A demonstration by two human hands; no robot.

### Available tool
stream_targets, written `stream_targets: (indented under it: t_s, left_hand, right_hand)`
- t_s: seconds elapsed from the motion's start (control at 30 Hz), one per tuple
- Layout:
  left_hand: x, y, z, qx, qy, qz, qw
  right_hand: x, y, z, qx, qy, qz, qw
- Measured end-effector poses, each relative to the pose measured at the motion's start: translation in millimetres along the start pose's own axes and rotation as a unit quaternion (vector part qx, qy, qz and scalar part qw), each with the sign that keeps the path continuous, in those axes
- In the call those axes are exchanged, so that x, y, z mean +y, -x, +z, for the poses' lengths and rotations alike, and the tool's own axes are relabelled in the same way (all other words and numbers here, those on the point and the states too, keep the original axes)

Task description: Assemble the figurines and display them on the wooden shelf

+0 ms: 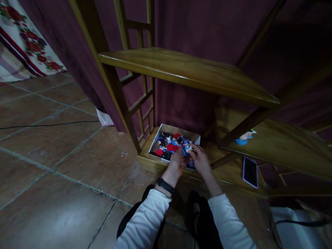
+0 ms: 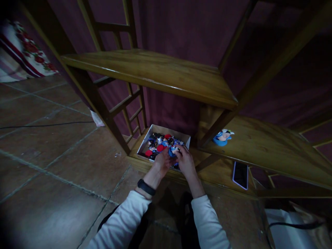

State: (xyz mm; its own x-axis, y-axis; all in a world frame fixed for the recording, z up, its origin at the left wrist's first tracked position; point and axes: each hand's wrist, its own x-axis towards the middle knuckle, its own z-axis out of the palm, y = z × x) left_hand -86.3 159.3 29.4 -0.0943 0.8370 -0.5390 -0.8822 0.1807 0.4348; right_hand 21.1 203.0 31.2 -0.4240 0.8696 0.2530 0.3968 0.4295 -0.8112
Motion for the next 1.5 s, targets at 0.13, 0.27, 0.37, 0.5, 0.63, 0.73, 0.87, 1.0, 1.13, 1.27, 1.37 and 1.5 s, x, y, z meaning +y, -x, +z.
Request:
stream_targets:
  t_s: [0.13,0.27,0.37,0.5,0.63,0.73,0.87,1.0,1.13,1.27,1.37,1.5]
  left_hand:
    - [-3,-2,-2.2,0.0,0.019,0.001,1.0]
    - [-9,-9,-2.6,-0.005,0.058,0.011,0.998]
    - [-12,-12,-1.3,-0.004,0.06,0.025,0.998]
    - [-12,-10,-0.4,-0.001,0.025,0.042,0.999]
    - [-9,-5,-1.6,0.0,-0.02,0.043,0.999]
    - [-6,-2,-4.9,0.005,-0.049,0.03,0.998]
    - [-1,0,-11.7,0.01,-0.061,-0.003,0.998]
    - [4,0,-17.0,0.015,-0.068,-0.04,0.997]
    - [4,-4,-22.0,0.022,-0.069,-0.059,0.996]
    - [-1,-14,-26.7,0.053,-0.044,-0.05,0.996]
    - [-2,-20,-26.6,0.063,-0.015,-0.021,0.998]
    - [3,-23,-23.0,0.004,0.019,-0.025,0.999]
  right_hand:
    - [-3,2,0,-0.016,0.031,-0.023,0.999]
    - [0,1,3,0.005,0.053,-0.026,0.998]
    - [5,-2,5,0.013,0.046,-0.014,0.999]
    - [10,-3,6,0.027,0.016,0.005,1.0]
    - [7,0,4,0.009,-0.002,-0.006,1.0]
    - [2,2,0,-0.019,0.003,-0.02,1.0]
    - [0,3,-3,-0.05,-0.001,-0.029,0.998]
    - [1,4,-5,-0.075,-0.006,-0.029,0.997]
    - [3,5,-2,-0.088,-0.014,-0.039,0.995]
    - [8,6,14,-0.072,-0.024,-0.016,0.997]
    - [11,6,26,-0.019,-0.081,0.025,0.996]
    - [17,3,27,0.029,-0.182,0.068,0.98]
